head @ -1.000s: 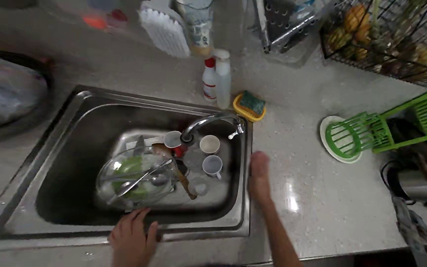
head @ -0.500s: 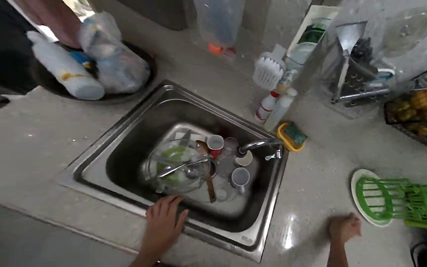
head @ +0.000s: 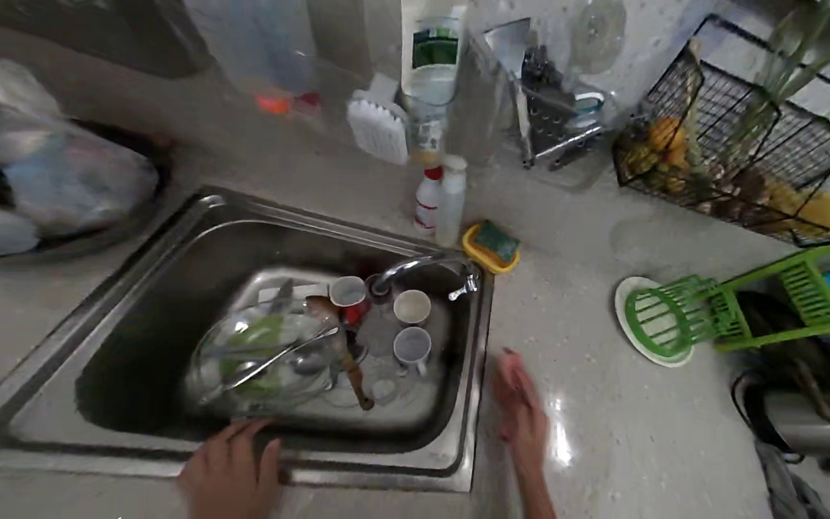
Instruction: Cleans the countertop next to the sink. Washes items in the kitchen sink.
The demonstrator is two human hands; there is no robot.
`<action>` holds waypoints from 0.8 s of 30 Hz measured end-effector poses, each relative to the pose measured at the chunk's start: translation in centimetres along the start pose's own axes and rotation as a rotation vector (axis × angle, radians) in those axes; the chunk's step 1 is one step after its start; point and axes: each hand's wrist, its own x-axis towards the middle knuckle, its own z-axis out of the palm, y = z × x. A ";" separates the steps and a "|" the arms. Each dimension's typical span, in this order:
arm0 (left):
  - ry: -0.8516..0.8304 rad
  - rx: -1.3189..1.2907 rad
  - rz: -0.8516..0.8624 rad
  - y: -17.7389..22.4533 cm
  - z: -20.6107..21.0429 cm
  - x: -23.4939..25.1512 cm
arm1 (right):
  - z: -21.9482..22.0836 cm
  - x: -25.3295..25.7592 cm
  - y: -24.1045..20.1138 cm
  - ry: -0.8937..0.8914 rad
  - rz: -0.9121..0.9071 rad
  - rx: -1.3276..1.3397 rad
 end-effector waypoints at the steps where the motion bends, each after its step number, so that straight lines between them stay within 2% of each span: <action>1: 0.004 0.004 0.018 0.0 0.0 -0.1 | -4.0 -1.7 0.0 0.075 -0.027 -0.046; 3: -0.004 0.015 0.045 0.1 0.0 0.1 | -13.3 -4.5 1.6 0.279 -0.098 -0.262; 5: -0.039 0.034 0.061 0.1 0.0 0.2 | -22.6 -7.4 5.4 0.378 -0.164 -0.611; 6: -0.056 0.041 0.071 0.0 0.0 0.4 | -25.2 -8.6 7.1 0.408 -0.141 -0.774; 7: -0.068 0.047 0.077 -0.1 0.1 0.5 | -25.8 -9.3 8.2 0.398 -0.078 -0.916; 9: -0.111 0.050 0.067 -0.1 0.0 0.5 | -21.2 -9.8 7.9 0.333 -0.002 -1.138; 12: -0.146 0.058 0.047 0.3 -0.5 0.7 | -6.4 -9.8 4.1 0.082 -0.065 -1.154; 14: -0.161 0.056 0.036 0.5 -0.6 0.9 | 2.8 -9.5 2.0 -0.136 -0.154 -0.848; 16: -0.158 0.057 0.044 0.3 -0.6 0.8 | 8.5 -10.0 2.3 -0.474 -0.408 -0.520; 17: -0.142 0.051 0.040 0.2 -0.6 0.7 | 10.4 -9.8 2.1 -0.566 -0.501 -0.393; 19: -0.126 0.017 0.020 0.2 -0.7 0.5 | 12.0 -9.3 1.0 -0.517 -0.506 -0.138; 21: -0.092 0.018 0.008 0.3 -0.8 0.6 | 9.9 -8.1 0.1 -0.269 -0.465 -0.039; 24: -0.091 0.032 0.013 0.5 -0.7 0.7 | -0.4 -6.8 0.7 0.056 -0.286 -0.101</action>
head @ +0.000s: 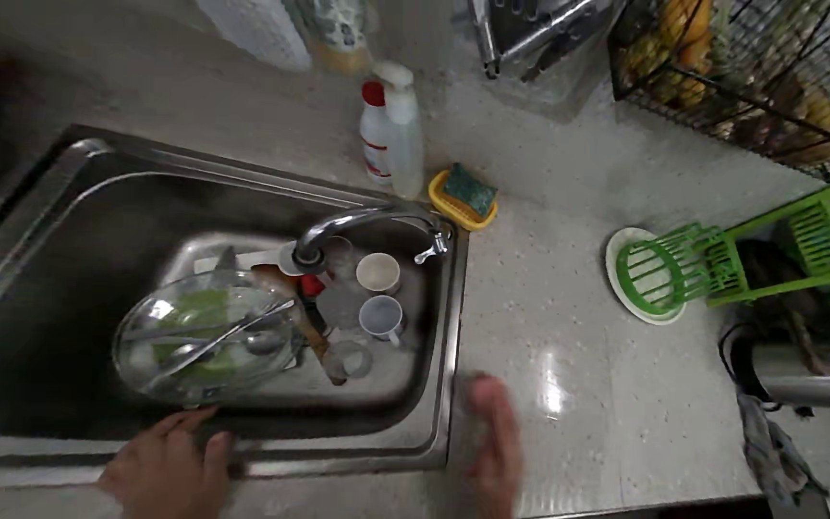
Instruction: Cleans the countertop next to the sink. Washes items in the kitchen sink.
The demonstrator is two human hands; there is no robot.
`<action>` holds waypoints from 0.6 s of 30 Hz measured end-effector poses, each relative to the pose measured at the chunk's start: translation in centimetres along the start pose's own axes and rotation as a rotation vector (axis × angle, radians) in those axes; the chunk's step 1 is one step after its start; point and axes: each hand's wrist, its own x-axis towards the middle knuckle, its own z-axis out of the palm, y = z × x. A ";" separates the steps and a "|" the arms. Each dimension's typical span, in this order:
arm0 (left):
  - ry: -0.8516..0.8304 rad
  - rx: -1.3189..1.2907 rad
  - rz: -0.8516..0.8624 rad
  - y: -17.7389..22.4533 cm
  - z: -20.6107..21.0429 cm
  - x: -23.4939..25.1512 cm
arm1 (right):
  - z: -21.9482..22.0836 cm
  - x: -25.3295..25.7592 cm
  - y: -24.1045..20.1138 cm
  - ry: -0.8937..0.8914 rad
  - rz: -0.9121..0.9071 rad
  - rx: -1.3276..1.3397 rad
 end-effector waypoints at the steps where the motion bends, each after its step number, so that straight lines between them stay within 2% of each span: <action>1: -0.023 -0.002 0.003 0.1 -0.1 0.0 | -4.4 -0.1 1.3 0.116 0.041 -0.098; 4: -0.058 -0.009 0.006 0.4 -0.3 -0.1 | -18.1 -1.8 5.5 0.422 0.131 -0.610; 5: -0.061 -0.010 0.010 0.4 -0.5 0.0 | -21.2 -2.2 6.5 0.497 0.223 -0.826; 6: -0.061 -0.011 0.016 0.4 -0.6 0.1 | -23.1 -2.3 7.6 0.526 0.341 -1.022; 8: -0.045 -0.005 0.037 0.0 -0.3 -0.1 | -23.8 -1.5 9.0 0.420 0.555 -1.244; 9: -0.042 0.006 0.041 -0.2 -0.1 -0.1 | -22.3 -0.4 9.1 0.321 0.576 -1.326; 10: -0.049 0.014 0.039 -0.3 -0.1 -0.1 | -19.6 1.1 8.7 0.243 0.513 -1.358; 12: -0.075 0.003 0.022 -0.3 -0.2 -0.1 | -12.0 4.2 7.5 0.117 0.273 -1.263; 15: -0.048 -0.025 0.017 0.4 -0.5 0.1 | 1.7 6.1 3.8 -0.150 0.235 -0.859; 18: 0.017 -0.025 0.016 0.4 -0.1 0.1 | 9.8 2.8 1.8 -0.495 -0.088 -0.253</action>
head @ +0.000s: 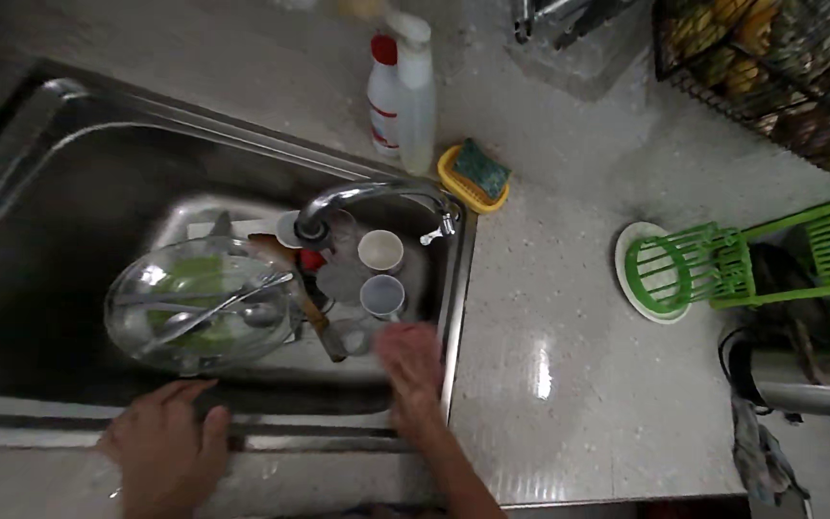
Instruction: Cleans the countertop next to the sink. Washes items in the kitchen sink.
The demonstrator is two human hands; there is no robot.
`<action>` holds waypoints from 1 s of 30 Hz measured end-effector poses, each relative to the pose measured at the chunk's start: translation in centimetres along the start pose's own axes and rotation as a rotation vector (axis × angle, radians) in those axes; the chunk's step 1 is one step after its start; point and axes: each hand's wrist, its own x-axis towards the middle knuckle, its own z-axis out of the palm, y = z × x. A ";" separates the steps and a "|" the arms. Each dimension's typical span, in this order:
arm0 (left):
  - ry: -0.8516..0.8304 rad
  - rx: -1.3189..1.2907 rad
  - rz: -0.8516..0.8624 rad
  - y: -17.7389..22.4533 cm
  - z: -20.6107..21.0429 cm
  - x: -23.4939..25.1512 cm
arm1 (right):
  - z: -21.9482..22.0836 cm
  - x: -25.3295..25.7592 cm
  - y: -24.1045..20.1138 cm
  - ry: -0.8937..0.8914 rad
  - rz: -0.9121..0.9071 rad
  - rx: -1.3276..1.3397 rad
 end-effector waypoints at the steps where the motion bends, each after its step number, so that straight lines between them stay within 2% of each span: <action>1: 0.018 0.003 -0.002 0.0 0.1 -0.1 | 1.1 0.1 -1.0 -0.065 -0.094 0.162; 2: 0.032 0.004 -0.008 -0.1 0.3 -0.2 | 1.4 0.0 -1.8 -0.062 -0.131 0.272; 4: 0.053 0.005 -0.029 -0.1 0.4 -0.1 | -0.3 -0.4 -2.5 0.119 -0.125 0.354; 6: 0.053 0.006 -0.031 -0.3 0.4 -0.3 | -5.3 -1.2 -1.6 0.245 -0.020 0.358; 8: 0.058 0.010 0.003 -0.5 0.6 -0.3 | -11.7 -2.4 0.4 0.409 0.185 0.284; 10: 0.057 0.028 0.024 -0.7 1.0 -0.2 | -17.3 -3.7 3.9 0.576 0.394 0.145; 12: 0.036 0.030 0.018 -0.6 1.0 -0.1 | -20.2 -4.4 8.6 0.657 0.613 -0.105; 13: 0.025 0.032 0.009 -0.4 0.9 -0.1 | -20.4 -4.0 10.7 0.639 0.714 -0.272; 14: 0.019 0.037 0.000 -0.3 0.8 -0.1 | -20.0 -3.2 12.2 0.552 0.737 -0.442; 16: 0.008 0.043 -0.016 -0.3 0.8 0.1 | -18.6 0.0 14.4 0.407 0.577 -0.712; 19: 0.000 0.049 -0.017 -0.1 0.7 0.1 | -18.3 7.0 16.7 0.258 0.380 -0.799; 21: 0.000 0.059 -0.012 0.1 0.8 0.2 | -19.9 12.6 18.1 0.170 0.475 -0.768; 23: 0.000 0.072 -0.026 0.2 0.9 0.3 | -21.0 18.7 20.2 0.213 0.602 -0.764; 25: 0.003 0.083 -0.052 0.2 0.9 0.3 | -20.3 24.1 21.4 0.246 0.672 -0.754; 26: 0.001 0.083 -0.065 0.3 0.8 0.3 | -19.3 26.1 21.4 0.236 0.648 -0.759; 28: -0.004 0.086 -0.082 0.4 0.7 0.4 | -16.6 28.2 20.4 0.189 0.506 -0.775; 30: 0.000 0.101 -0.079 0.4 0.9 0.2 | -14.5 27.9 19.0 0.154 0.294 -0.786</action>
